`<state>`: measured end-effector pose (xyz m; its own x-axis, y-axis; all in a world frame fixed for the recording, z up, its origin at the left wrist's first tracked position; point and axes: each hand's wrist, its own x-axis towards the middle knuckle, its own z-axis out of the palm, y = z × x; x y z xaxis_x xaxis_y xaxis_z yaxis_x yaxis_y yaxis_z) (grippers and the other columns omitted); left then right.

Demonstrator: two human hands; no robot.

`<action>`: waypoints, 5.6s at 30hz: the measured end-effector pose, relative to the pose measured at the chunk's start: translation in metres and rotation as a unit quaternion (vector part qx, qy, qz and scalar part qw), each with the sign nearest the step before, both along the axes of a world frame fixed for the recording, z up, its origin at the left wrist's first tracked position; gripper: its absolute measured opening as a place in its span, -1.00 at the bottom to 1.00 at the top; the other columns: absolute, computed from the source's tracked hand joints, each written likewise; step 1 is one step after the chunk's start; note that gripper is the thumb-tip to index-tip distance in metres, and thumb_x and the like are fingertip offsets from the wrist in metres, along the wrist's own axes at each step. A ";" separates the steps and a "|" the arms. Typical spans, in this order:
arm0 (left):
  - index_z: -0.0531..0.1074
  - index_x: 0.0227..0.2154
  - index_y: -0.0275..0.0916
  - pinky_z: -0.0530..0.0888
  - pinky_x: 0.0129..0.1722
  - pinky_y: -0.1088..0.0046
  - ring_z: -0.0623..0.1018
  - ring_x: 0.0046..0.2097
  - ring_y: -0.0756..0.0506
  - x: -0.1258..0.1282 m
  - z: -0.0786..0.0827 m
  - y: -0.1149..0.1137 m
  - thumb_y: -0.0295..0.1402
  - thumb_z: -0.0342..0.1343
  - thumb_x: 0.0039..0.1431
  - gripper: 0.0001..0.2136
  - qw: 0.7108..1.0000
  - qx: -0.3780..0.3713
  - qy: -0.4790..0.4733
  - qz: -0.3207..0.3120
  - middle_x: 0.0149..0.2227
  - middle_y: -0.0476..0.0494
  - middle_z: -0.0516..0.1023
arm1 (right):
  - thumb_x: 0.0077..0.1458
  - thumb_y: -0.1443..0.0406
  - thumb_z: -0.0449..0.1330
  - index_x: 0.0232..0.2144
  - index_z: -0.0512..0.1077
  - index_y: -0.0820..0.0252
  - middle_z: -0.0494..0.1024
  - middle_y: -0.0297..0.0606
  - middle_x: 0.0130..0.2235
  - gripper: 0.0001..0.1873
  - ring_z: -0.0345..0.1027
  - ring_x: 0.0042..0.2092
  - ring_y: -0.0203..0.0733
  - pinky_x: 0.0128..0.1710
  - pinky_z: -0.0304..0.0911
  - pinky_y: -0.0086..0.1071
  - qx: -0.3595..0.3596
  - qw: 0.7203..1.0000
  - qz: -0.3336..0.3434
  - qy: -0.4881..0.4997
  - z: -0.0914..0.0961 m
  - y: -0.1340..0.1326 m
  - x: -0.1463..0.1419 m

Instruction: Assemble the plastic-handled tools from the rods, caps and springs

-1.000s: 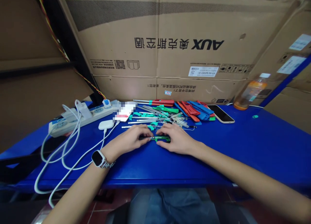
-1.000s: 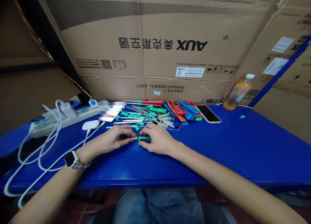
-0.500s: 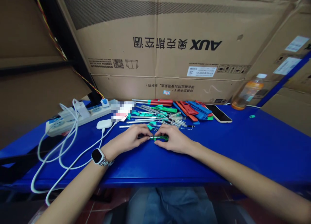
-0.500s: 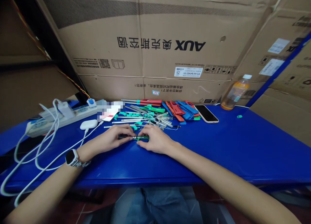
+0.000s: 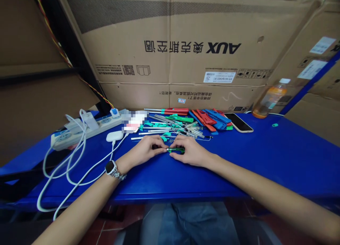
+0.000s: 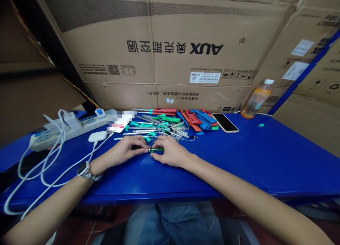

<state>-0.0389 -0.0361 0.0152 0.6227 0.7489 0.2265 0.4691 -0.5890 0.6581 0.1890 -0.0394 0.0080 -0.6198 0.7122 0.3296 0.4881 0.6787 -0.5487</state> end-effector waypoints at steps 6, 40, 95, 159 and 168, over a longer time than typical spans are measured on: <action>0.59 -0.33 -0.24 0.41 -0.27 0.45 0.49 -0.30 -0.05 0.002 -0.002 0.000 -0.30 0.13 0.26 -0.82 1.000 -0.002 0.014 0.004 -0.31 -0.11 0.50 | 0.05 0.25 0.31 -0.27 0.57 0.21 0.50 -0.23 -0.26 -0.82 0.39 -0.27 -0.20 -0.23 0.29 -0.32 -0.017 1.000 -0.010 -0.009 0.002 0.000 0.000; 0.55 -0.31 -0.27 0.39 -0.34 0.44 0.52 -0.34 -0.07 -0.019 0.020 0.004 -0.43 0.01 0.17 -0.81 0.978 0.139 0.066 0.139 -0.31 -0.12 0.59 | 0.11 0.25 0.22 -0.43 0.53 0.18 0.54 -0.21 -0.38 -0.85 0.39 -0.32 -0.16 -0.32 0.20 -0.34 0.082 0.988 -0.074 -0.106 0.030 0.029 -0.020; 0.59 -0.24 -0.25 0.43 -0.19 0.41 0.51 -0.23 -0.08 0.017 0.020 0.012 -0.44 0.13 0.25 -0.87 0.986 0.107 0.118 -0.041 -0.28 -0.13 0.54 | 0.25 0.37 0.10 -0.19 0.45 0.18 0.46 -0.20 -0.18 -0.86 0.33 -0.11 -0.15 -0.07 0.25 -0.25 -0.010 0.999 0.034 -0.035 0.009 0.001 0.038; 0.58 -0.30 -0.26 0.39 -0.23 0.45 0.47 -0.25 -0.06 0.013 0.012 0.004 -0.42 0.11 0.28 -0.86 0.979 0.117 0.144 -0.079 -0.30 -0.11 0.41 | 0.15 0.35 0.11 -0.37 0.50 0.24 0.46 -0.17 -0.34 -0.84 0.36 -0.25 -0.13 -0.28 0.17 -0.33 0.118 0.970 -0.126 -0.174 0.014 -0.021 -0.008; 0.58 -0.35 -0.27 0.37 -0.27 0.45 0.43 -0.29 -0.05 0.015 0.011 0.004 -0.40 0.05 0.32 -0.79 0.977 0.137 0.142 -0.086 -0.34 -0.11 0.39 | 0.14 0.37 0.10 -0.38 0.47 0.21 0.44 -0.19 -0.31 -0.87 0.36 -0.32 -0.19 -0.38 0.12 -0.37 0.106 0.966 -0.149 -0.181 0.015 -0.019 -0.009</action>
<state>-0.0240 -0.0321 0.0259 0.8013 0.5624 0.2039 0.4875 -0.8115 0.3223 0.1797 -0.0587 0.0230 -0.4990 0.8171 0.2886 0.8134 0.5565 -0.1694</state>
